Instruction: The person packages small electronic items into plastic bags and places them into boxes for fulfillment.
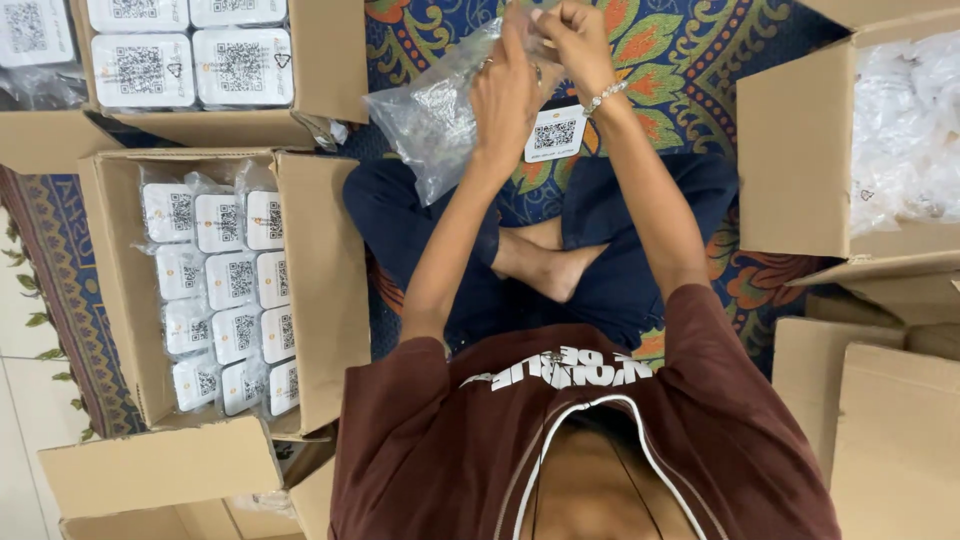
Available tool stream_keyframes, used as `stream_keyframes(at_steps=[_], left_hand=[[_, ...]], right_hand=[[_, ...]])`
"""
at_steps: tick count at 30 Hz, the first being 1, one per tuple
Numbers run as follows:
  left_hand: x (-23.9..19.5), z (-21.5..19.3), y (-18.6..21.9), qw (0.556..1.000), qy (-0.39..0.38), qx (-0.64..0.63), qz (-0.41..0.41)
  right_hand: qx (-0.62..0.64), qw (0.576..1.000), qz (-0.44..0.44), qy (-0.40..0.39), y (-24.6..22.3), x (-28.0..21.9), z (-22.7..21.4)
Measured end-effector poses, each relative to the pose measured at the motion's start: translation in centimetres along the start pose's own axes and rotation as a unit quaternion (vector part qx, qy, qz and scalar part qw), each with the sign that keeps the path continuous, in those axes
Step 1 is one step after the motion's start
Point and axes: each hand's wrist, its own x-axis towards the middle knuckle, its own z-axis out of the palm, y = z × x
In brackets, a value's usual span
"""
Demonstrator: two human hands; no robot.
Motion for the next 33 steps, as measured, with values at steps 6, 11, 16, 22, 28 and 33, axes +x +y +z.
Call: stream_keyframes(at_steps=[6,11,16,22,28,33], left_hand=[[0.8,-2.8,1.3,0.992,0.017,-0.129,-0.002],[1.1,-1.8,2.2,0.999,-0.023,0.003,-0.03],[0.6,1.5,1.7,0.995,0.02,0.1,-0.004],[1.2,0.1,4.0,0.957,0.038,0.276,0.077],[2.4,-1.0,6.2,0.869,-0.053,0.48,0.109],[2.2,5.6,3.7,0.816,-0.086,0.562,0.105]], right_hand=[[0.004,0.997,0.076,0.021,-1.3,-1.6,0.8],[0.03,0.992,0.125,0.007,-2.3,-3.0,2.6],[0.084,0.983,0.165,0.02,-0.6,-2.6,1.8],[0.196,0.978,0.076,0.007,3.2,-1.3,0.3],[0.175,0.984,0.031,0.025,1.5,-2.0,1.1],[0.144,0.99,0.015,0.005,3.7,-1.7,0.1]])
